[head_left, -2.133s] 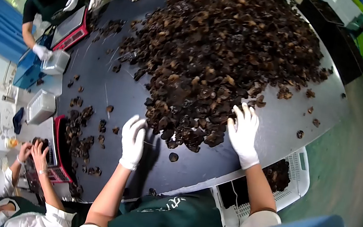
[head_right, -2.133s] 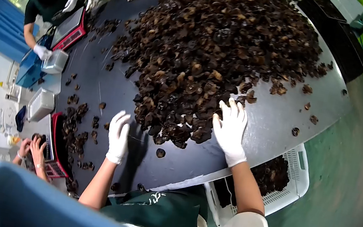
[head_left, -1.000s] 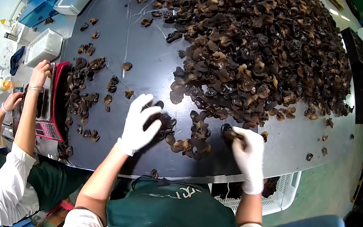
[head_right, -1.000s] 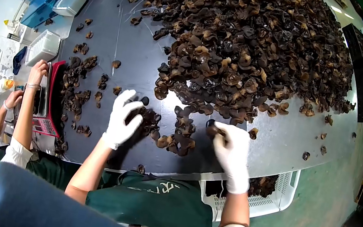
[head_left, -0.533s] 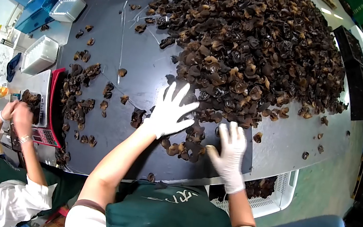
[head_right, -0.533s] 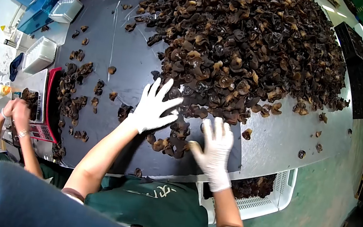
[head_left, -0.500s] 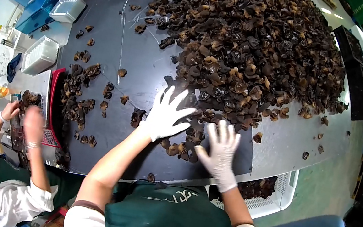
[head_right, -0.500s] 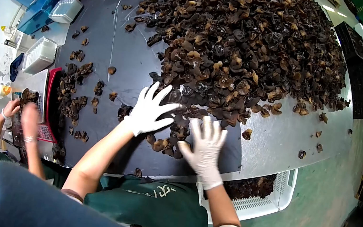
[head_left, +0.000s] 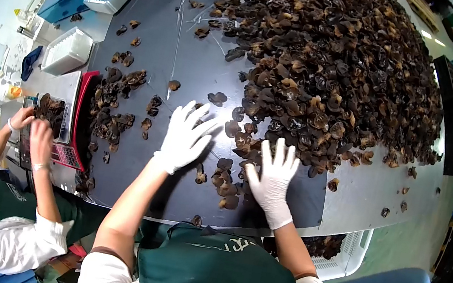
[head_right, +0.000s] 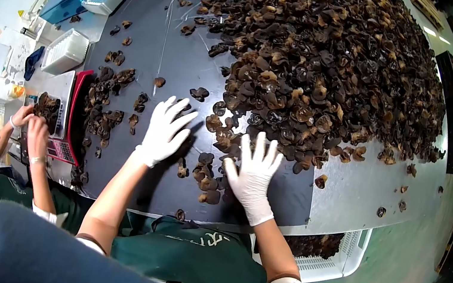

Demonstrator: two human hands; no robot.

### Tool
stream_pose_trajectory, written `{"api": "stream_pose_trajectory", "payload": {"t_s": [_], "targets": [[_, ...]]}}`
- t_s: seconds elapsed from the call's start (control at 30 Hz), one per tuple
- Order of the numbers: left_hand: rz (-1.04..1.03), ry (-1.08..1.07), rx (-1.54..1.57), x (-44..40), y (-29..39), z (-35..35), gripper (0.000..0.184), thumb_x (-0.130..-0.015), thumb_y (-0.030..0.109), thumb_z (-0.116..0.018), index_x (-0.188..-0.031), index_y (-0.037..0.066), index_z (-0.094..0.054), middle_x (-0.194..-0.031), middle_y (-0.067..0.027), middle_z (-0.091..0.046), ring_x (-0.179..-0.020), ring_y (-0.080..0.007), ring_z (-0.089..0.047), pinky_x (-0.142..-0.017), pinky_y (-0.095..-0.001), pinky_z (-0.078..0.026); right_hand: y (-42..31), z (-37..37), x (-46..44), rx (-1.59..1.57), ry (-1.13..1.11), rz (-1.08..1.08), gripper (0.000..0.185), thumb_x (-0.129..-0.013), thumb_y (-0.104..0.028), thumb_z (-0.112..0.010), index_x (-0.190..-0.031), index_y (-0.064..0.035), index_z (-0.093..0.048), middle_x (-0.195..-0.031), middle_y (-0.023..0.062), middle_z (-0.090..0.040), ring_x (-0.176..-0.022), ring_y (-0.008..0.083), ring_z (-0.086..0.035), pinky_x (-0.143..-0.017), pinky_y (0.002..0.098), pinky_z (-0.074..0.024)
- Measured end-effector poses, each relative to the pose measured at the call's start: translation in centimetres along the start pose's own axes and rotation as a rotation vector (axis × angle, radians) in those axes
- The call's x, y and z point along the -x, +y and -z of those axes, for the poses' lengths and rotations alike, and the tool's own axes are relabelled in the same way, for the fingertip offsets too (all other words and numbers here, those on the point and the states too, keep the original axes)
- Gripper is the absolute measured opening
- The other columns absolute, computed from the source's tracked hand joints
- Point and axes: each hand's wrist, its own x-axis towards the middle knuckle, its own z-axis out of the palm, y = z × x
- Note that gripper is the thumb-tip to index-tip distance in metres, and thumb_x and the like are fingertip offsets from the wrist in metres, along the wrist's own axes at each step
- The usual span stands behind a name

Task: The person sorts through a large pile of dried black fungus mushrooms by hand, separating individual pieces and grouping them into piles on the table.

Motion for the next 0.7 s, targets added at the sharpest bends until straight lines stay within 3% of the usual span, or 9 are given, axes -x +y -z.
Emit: {"api": "stream_pose_trajectory", "payload": {"t_s": [0.2,0.33,0.37,0.47,0.53,0.57,0.6,0.63,0.7], "targets": [[-0.075,-0.198,-0.134,-3.3,0.4,-5.2,0.05,-0.095,0.037,-0.052,-0.143,0.024,-0.052,-0.157,-0.007,-0.039,-0.148,-0.041,-0.024,-0.117,-0.0673,-0.015,-6.7,-0.2,0.5,-0.251,-0.179,0.369,0.07,-0.083,-0.045,-0.067,-0.14,-0.0073,-0.052,-0.145,0.0215,-0.045,-0.133,0.0509,-0.035,-0.112,0.0617,-0.0251],[0.068,-0.129,-0.174,-1.2,-2.5,-2.8,0.033,-0.084,0.025,-0.067,-0.116,0.022,-0.066,-0.14,-0.0063,-0.053,-0.14,-0.0387,-0.034,-0.111,-0.0668,-0.025,-7.2,1.8,2.9,-0.345,-0.324,0.483,0.067,-0.088,-0.042,-0.062,-0.144,-0.0083,-0.049,-0.15,0.0187,-0.043,-0.139,0.0471,-0.033,-0.114,0.0655,-0.0204],[0.097,-0.109,-0.157,-0.1,-3.5,-1.9,0.024,-0.086,0.023,-0.065,-0.11,0.021,-0.069,-0.137,-0.0092,-0.054,-0.135,-0.0412,-0.039,-0.111,-0.0664,-0.026,-6.7,2.1,3.7,-0.359,-0.325,0.526,0.06,-0.088,-0.039,-0.064,-0.14,-0.01,-0.054,-0.146,0.0157,-0.049,-0.137,0.0424,-0.038,-0.114,0.0656,-0.0213],[0.174,0.041,-0.115,2.9,-4.5,0.7,0.028,-0.083,0.018,-0.067,-0.111,0.018,-0.069,-0.139,-0.0102,-0.053,-0.134,-0.0422,-0.04,-0.112,-0.0606,-0.029,-5.9,3.6,2.4,-0.454,-0.218,0.491,0.034,-0.082,-0.026,-0.069,-0.114,-0.0142,-0.067,-0.123,0.0049,-0.063,-0.121,0.026,-0.053,-0.109,0.0603,-0.0283],[0.236,0.124,-0.075,4.2,-2.7,2.8,0.031,-0.082,0.016,-0.067,-0.113,0.013,-0.069,-0.14,-0.0122,-0.053,-0.133,-0.0417,-0.041,-0.113,-0.0544,-0.031,-3.7,3.2,-0.3,-0.602,-0.081,0.359,0.03,-0.078,-0.008,-0.068,-0.107,-0.0113,-0.067,-0.107,0.0073,-0.068,-0.099,0.0279,-0.063,-0.09,0.0454,-0.047],[0.211,0.192,-0.049,4.8,-1.4,3.2,0.026,-0.082,0.015,-0.067,-0.107,0.01,-0.07,-0.13,-0.0136,-0.06,-0.126,-0.0388,-0.049,-0.108,-0.0514,-0.037,-2.9,3.3,-1.9,-0.571,0.039,0.329,0.03,-0.076,0.0,-0.066,-0.106,-0.0058,-0.067,-0.103,0.0121,-0.069,-0.096,0.0332,-0.065,-0.084,0.039,-0.0504],[0.166,0.181,0.031,5.0,0.5,3.8,0.023,-0.081,0.015,-0.066,-0.103,0.009,-0.07,-0.123,-0.0134,-0.063,-0.119,-0.0371,-0.054,-0.104,-0.0498,-0.04,-2.6,2.6,-2.6,-0.448,-0.014,0.189,0.032,-0.076,0.0,-0.068,-0.108,-0.0051,-0.067,-0.104,0.0134,-0.069,-0.096,0.0338,-0.064,-0.087,0.0401,-0.0505],[0.119,0.171,0.109,5.1,2.8,4.2,0.02,-0.08,0.014,-0.066,-0.099,0.008,-0.07,-0.116,-0.0133,-0.066,-0.113,-0.0353,-0.058,-0.101,-0.0482,-0.044,-2.4,2.2,-3.4,-0.384,-0.005,0.209,0.033,-0.077,-0.003,-0.069,-0.11,-0.0051,-0.066,-0.101,0.0137,-0.068,-0.095,0.0336,-0.064,-0.087,0.0402,-0.0504],[0.047,-0.176,0.281,6.1,7.4,3.4,0.016,-0.077,0.014,-0.066,-0.092,0.008,-0.07,-0.106,-0.0117,-0.067,-0.103,-0.0321,-0.061,-0.095,-0.0464,-0.047,-1.4,-0.2,-3.9,-0.381,-0.022,0.26,0.028,-0.077,-0.004,-0.069,-0.105,-0.0054,-0.066,-0.095,0.0124,-0.066,-0.09,0.0318,-0.064,-0.085,0.0394,-0.0517]]}}
